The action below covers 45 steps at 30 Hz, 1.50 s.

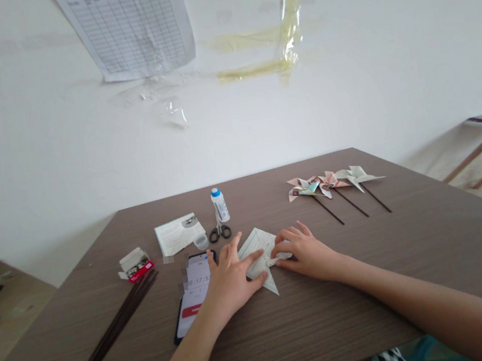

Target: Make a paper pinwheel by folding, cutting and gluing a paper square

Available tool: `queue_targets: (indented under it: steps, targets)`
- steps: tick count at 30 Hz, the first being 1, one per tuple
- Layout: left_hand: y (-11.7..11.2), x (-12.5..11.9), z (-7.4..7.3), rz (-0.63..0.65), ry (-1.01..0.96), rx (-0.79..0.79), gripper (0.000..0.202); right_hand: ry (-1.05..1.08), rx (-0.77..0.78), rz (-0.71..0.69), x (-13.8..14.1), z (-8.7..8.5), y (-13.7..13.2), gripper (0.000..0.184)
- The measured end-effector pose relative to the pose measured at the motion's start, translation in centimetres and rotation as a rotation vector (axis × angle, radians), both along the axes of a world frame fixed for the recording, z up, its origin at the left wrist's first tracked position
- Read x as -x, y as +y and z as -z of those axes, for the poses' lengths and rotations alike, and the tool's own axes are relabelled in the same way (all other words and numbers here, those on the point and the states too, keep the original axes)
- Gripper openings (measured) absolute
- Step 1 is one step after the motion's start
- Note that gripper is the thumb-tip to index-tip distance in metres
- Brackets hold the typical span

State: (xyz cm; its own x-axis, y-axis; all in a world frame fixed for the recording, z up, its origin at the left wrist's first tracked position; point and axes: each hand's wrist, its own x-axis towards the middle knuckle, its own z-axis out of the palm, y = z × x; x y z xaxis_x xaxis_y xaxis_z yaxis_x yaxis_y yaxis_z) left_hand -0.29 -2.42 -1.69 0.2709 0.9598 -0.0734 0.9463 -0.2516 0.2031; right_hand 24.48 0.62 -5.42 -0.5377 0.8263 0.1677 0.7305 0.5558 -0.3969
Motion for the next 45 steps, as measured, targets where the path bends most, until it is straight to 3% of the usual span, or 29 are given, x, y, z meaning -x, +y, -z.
queue_targets:
  steps: [8,16,45]
  targets:
    - [-0.08,-0.02,0.21,0.018,0.017,-0.045,0.069,0.004,0.015,0.000,-0.02,-0.11,0.01,0.025]
    - [-0.15,0.14,0.55,0.105,-0.067,-0.042,0.044,0.004,0.014,-0.008,-0.21,0.07,0.22,0.024]
    - [-0.31,0.14,-0.17,0.100,-0.054,-0.045,0.047,0.025,-0.006,-0.015,-0.40,0.57,0.56,0.023]
